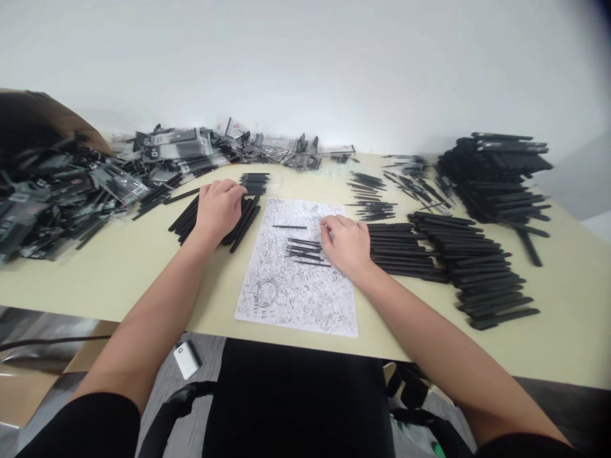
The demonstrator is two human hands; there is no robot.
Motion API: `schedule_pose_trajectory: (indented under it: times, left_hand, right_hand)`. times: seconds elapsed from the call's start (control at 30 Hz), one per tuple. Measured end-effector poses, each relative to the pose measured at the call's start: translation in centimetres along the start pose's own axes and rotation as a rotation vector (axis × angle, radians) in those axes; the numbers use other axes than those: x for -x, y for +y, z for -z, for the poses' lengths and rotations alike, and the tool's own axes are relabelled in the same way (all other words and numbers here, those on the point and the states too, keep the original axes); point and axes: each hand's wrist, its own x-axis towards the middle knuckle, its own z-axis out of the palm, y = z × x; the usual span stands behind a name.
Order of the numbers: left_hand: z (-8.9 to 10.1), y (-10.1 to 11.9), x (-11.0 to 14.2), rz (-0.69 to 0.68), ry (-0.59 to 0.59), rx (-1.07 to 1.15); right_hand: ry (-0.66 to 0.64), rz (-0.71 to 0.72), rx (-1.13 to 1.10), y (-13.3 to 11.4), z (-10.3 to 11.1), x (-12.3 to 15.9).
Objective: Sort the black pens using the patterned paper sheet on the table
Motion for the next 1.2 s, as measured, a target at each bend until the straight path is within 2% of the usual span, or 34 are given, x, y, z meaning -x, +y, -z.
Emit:
schedule_pose_trajectory:
  times: [0.23,0.43,0.57,0.7,0.97,1.2]
  left_hand:
    - [-0.7,0.6,0.2,-0.101,-0.052,0.081]
    - [-1.4,1.0,0.4,-0.241,-0.135,0.133]
    - [-1.7,1.5,0.6,-0.312,-0.198,0.119]
    - [-1.9,1.4,0.6,-0.281,-0.217,0.109]
    - [-2.0,1.0,0.5,-0.25,-0.226,0.069]
    - [-2.2,1.0,0.6,-0.256,-0.188,0.064]
  right_hand:
    - [-0.008,-0.034,0.046,0.4,0.2,-0.4]
    - [-0.016,-0.182,0.135,2.7,2.6,-1.8]
    - [-0.136,-0.306,0.181,4.7,4.3,-2.6]
    - [-0.209,-0.393,0.151,6.2,5.6,-2.8]
    - [-0.337,-0.33,0.12,7.8,5.7,-2.9]
    - [-0.319,-0.321,0.125,8.6,5.5,-2.9]
